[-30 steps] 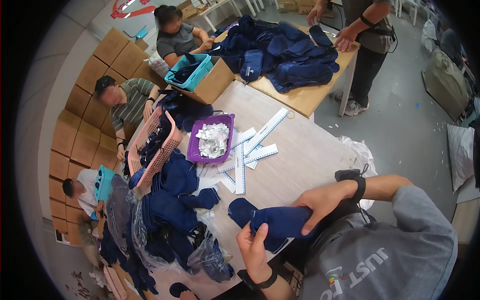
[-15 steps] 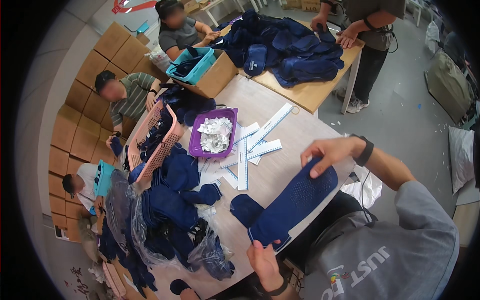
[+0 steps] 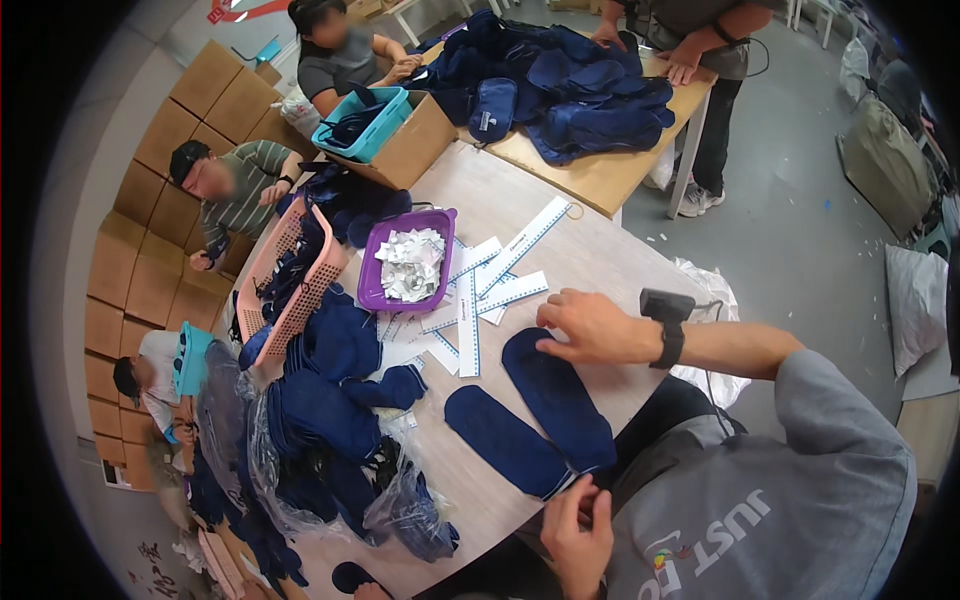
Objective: The worker is assembling fabric shoe components by folding, aligning, and applying size labels.
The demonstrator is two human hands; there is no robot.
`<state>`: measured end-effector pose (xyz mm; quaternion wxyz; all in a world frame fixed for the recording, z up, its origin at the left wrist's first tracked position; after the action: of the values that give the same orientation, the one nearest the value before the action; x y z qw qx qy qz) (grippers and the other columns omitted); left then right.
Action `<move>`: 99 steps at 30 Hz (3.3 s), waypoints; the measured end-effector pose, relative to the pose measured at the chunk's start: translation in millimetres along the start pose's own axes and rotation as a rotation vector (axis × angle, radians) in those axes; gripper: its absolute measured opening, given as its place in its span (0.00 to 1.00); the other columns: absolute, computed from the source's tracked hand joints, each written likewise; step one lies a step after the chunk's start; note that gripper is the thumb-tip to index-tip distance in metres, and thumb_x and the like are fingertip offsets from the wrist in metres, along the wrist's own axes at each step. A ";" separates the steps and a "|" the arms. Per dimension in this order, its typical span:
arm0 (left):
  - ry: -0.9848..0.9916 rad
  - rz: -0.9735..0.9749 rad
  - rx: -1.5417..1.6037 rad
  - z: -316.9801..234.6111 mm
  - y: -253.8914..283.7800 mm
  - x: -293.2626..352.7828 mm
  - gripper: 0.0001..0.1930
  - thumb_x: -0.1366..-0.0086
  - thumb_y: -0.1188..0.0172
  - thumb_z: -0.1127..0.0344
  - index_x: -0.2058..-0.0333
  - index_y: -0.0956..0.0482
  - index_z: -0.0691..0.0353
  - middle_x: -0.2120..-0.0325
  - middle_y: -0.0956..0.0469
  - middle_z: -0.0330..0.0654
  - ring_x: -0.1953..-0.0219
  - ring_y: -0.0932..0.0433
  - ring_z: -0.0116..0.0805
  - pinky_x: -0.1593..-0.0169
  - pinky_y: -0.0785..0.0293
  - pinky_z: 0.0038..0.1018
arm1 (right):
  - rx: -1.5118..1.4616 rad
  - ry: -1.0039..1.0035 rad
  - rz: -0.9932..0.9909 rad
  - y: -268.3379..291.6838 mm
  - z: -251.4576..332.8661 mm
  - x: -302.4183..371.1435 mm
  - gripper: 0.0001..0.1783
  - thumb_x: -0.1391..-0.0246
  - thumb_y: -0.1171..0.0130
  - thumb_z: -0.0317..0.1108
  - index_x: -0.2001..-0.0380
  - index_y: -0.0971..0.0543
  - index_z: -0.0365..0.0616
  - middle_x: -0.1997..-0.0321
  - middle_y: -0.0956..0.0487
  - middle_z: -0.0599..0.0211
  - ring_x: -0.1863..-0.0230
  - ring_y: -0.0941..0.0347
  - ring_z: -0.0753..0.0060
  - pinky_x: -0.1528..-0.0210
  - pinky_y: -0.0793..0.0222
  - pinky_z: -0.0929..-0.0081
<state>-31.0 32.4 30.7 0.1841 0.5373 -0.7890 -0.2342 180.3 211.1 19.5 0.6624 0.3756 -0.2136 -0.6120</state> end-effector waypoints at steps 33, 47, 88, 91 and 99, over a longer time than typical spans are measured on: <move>-0.350 -0.019 -0.350 -10.4 -41.4 -85.7 0.17 0.28 0.39 0.62 0.46 0.20 0.66 0.45 0.19 0.51 0.39 0.23 0.52 0.35 0.31 0.46 | 0.163 0.422 -0.020 -60.1 24.6 7.9 0.31 0.27 0.53 0.50 0.33 0.31 0.37 0.33 0.32 0.52 0.32 0.36 0.53 0.35 0.41 0.56; -0.337 -0.004 -0.525 -4.4 -73.7 -58.4 0.28 0.25 0.43 0.51 0.34 0.27 0.61 0.32 0.31 0.55 0.30 0.34 0.60 0.29 0.39 0.52 | 0.136 0.530 0.090 -52.1 34.1 0.7 0.30 0.30 0.46 0.51 0.37 0.26 0.39 0.38 0.28 0.54 0.37 0.33 0.56 0.37 0.38 0.60; -0.440 -0.040 -0.454 -16.9 -62.0 -48.1 0.21 0.43 0.32 0.74 0.48 0.16 0.58 0.48 0.20 0.46 0.46 0.22 0.47 0.39 0.30 0.45 | -0.087 0.111 0.112 18.8 29.4 137.6 0.32 0.57 0.32 0.26 0.44 0.27 0.42 0.48 0.27 0.55 0.45 0.28 0.50 0.46 0.27 0.59; -0.445 -0.270 -0.333 -36.8 -28.4 -43.2 0.18 0.42 0.33 0.76 0.52 0.14 0.59 0.58 0.16 0.43 0.54 0.20 0.46 0.46 0.27 0.41 | -0.174 0.168 0.278 13.0 27.2 126.3 0.48 0.60 0.27 0.29 0.33 0.35 0.42 0.32 0.36 0.48 0.31 0.38 0.45 0.31 0.38 0.55; -0.106 -0.624 0.130 -32.8 42.7 -6.4 0.16 0.38 0.34 0.71 0.53 0.22 0.74 0.59 0.21 0.50 0.57 0.21 0.42 0.49 0.26 0.35 | 0.031 0.423 0.096 9.3 27.7 69.4 0.26 0.59 0.29 0.33 0.53 0.21 0.42 0.35 0.30 0.46 0.32 0.34 0.45 0.33 0.38 0.52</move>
<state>-43.4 46.1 81.6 0.0273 0.7511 -0.6078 -0.2562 176.9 136.8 31.7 0.7151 0.4952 -0.0968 -0.4839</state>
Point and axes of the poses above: each hand's wrist, its own x-axis away from the middle knuckle, its own y-axis out of the back of the hand, z = x × y, the point moved 9 cm from there along -x, towards the middle knuckle
